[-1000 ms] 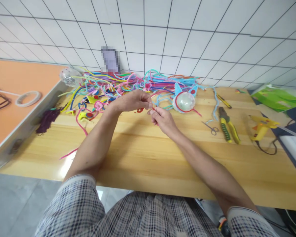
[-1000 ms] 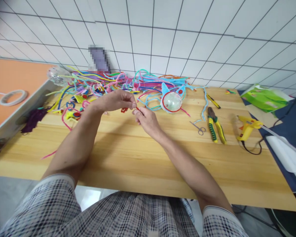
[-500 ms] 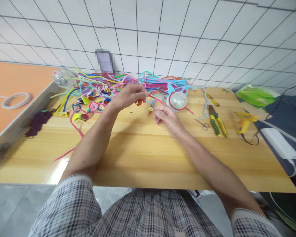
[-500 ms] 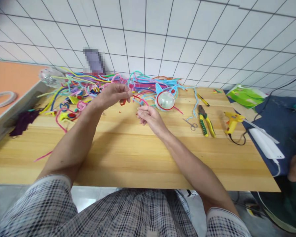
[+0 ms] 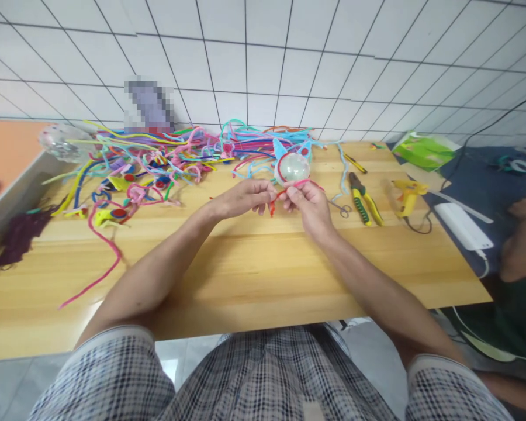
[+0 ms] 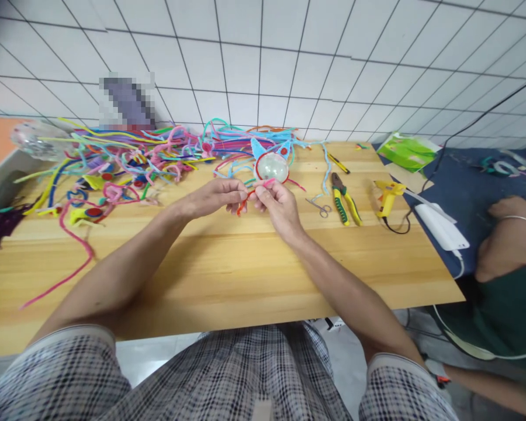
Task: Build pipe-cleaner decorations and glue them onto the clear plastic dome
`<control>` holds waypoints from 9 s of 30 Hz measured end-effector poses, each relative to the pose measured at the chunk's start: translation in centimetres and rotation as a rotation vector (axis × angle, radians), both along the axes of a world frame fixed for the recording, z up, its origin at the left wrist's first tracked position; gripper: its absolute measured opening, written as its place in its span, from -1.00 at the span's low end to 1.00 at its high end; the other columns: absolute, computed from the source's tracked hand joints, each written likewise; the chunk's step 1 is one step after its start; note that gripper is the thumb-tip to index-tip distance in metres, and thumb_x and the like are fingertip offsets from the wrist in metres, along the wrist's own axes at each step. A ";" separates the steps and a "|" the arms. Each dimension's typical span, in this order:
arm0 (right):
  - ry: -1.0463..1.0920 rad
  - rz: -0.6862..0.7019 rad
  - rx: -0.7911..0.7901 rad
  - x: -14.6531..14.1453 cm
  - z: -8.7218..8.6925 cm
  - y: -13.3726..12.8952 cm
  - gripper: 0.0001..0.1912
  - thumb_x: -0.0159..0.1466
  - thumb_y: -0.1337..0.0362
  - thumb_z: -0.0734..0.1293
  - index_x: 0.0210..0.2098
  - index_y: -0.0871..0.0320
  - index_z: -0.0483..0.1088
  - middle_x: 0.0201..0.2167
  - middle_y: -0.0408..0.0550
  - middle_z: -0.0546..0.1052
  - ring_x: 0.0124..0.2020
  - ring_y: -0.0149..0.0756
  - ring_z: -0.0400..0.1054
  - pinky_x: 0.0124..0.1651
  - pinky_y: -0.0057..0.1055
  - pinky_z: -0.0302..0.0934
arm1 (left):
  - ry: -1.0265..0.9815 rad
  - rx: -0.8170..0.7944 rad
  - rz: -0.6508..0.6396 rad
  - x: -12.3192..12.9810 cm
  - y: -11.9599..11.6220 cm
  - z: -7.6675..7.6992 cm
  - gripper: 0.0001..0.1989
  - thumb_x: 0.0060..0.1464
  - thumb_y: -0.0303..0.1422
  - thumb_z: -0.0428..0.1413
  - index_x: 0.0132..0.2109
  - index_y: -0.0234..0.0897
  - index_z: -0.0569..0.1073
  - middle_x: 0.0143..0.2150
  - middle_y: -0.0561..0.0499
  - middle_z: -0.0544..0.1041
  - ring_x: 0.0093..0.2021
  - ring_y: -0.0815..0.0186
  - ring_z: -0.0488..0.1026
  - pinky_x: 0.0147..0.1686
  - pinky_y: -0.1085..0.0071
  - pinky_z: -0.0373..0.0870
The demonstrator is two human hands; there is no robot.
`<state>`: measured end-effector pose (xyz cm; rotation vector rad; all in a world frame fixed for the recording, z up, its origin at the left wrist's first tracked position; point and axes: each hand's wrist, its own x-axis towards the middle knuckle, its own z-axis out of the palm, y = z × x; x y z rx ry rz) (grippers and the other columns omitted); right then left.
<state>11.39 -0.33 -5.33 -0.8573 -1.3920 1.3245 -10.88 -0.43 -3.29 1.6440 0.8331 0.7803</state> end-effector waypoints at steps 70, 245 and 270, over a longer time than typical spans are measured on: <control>-0.462 -0.121 0.363 3.6 -2.4 -1.4 -0.49 0.50 -0.14 0.33 -0.42 0.02 0.19 -0.54 -0.25 0.27 -0.47 -0.36 0.08 -0.30 -0.30 0.04 | 0.221 0.271 0.089 5.2 -3.3 -3.9 -0.79 0.28 -0.34 0.07 -0.36 -0.24 0.41 -0.47 0.13 0.39 -0.45 0.42 0.26 -0.35 0.45 0.23; -0.608 0.152 0.299 3.2 -2.3 -2.9 -0.80 0.49 0.13 0.29 -0.17 0.08 0.49 -0.32 -0.13 0.60 -0.32 -0.29 0.40 -0.17 -0.33 0.20 | -0.188 -0.003 0.342 5.5 -2.2 -4.8 -0.38 0.30 0.20 0.30 -0.40 -0.25 0.44 -0.51 0.14 0.37 -0.49 0.43 0.20 -0.39 0.44 0.23; -0.689 -0.204 0.691 3.8 -3.3 -2.3 -0.81 0.51 0.29 0.27 -0.19 0.04 0.51 -0.30 -0.04 0.65 -0.25 -0.19 0.51 -0.08 -0.25 0.36 | -0.185 -0.272 0.157 5.4 -2.5 -4.2 -0.32 0.17 0.31 0.33 -0.35 -0.29 0.54 -0.47 0.07 0.43 -0.56 0.47 0.23 -0.56 0.46 0.11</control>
